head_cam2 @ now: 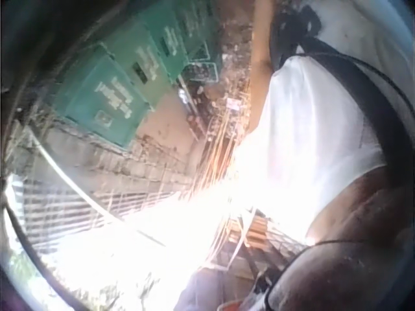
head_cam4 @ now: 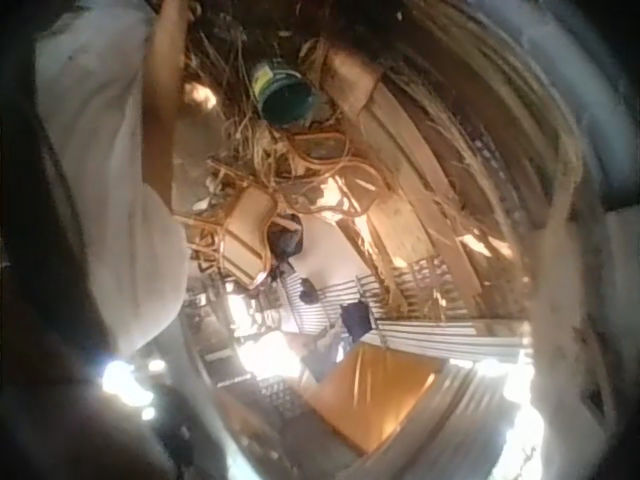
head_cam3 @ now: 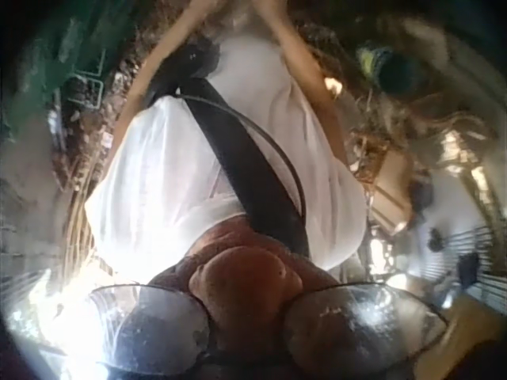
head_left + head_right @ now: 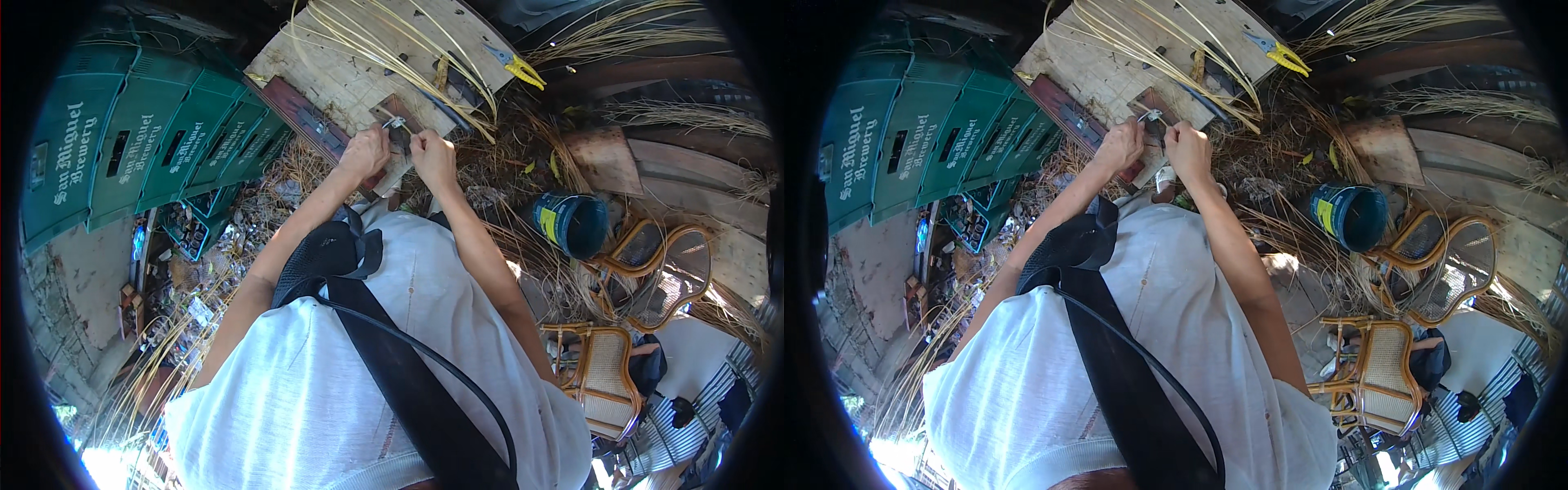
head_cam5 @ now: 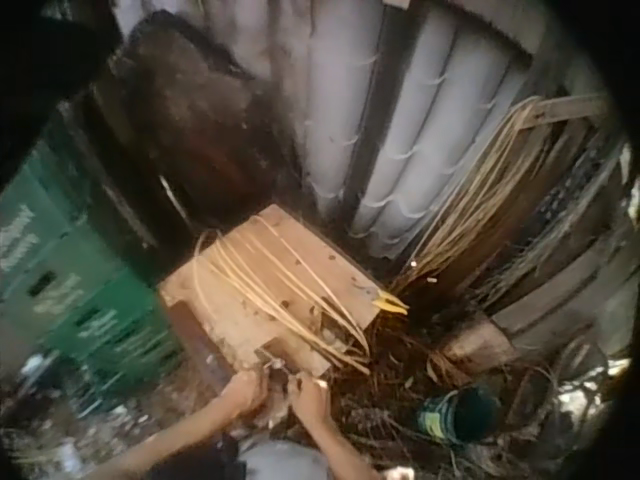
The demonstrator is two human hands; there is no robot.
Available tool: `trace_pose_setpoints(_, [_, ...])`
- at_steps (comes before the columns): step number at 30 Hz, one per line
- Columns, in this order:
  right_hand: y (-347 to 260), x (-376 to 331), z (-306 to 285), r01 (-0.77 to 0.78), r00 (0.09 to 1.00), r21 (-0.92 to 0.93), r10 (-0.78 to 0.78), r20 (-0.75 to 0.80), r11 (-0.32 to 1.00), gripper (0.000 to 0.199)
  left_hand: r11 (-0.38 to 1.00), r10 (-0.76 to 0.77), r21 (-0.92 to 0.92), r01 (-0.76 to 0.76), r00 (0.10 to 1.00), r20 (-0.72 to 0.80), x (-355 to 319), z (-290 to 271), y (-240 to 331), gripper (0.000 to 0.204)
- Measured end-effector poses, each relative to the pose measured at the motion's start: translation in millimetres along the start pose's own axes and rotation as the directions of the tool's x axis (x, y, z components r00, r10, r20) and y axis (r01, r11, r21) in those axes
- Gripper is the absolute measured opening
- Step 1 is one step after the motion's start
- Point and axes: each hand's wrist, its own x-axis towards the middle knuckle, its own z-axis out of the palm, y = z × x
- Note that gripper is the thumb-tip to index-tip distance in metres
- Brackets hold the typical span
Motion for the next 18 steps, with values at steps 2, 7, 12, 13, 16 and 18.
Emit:
trace_pose_setpoints(2, [-1, 1, 0, -0.023, 1.0, 0.001, 0.023, 0.003, 1.0, 0.022, 1.0, -0.031, -0.006, 0.031, 0.999, 0.027, -1, -2, 1, 0.025])
trace_pose_setpoints(7, [-18, 0, 0, -0.073, 0.996, 0.046, 0.071, 0.058, 0.996, 0.023, 0.999, -0.053, 0.0, 0.053, 0.997, 0.058, -8, -5, 5, 0.025])
trace_pose_setpoints(12, [-37, 26, 8, -0.013, 0.999, -0.054, 0.014, 0.031, 0.998, 0.024, 0.995, 0.077, 0.056, -0.078, 0.997, 0.023, -12, -7, 3, 0.025])
trace_pose_setpoints(13, [-40, 33, 8, 0.007, 1.0, -0.075, -0.005, 0.029, 0.997, 0.023, 0.992, 0.105, 0.07, -0.106, 0.994, 0.013, -12, -12, 6, 0.025])
trace_pose_setpoints(16, [-43, 46, 9, 0.069, 0.996, -0.281, -0.052, 0.068, 0.957, 0.023, 0.973, 0.157, 0.168, -0.156, 0.988, 0.009, -10, -15, 2, 0.029])
trace_pose_setpoints(18, [-38, 40, 6, 0.066, 0.993, -0.284, -0.037, 0.108, 0.957, 0.022, 0.996, 0.054, 0.067, -0.054, 0.998, 0.013, -7, -11, 3, 0.027])
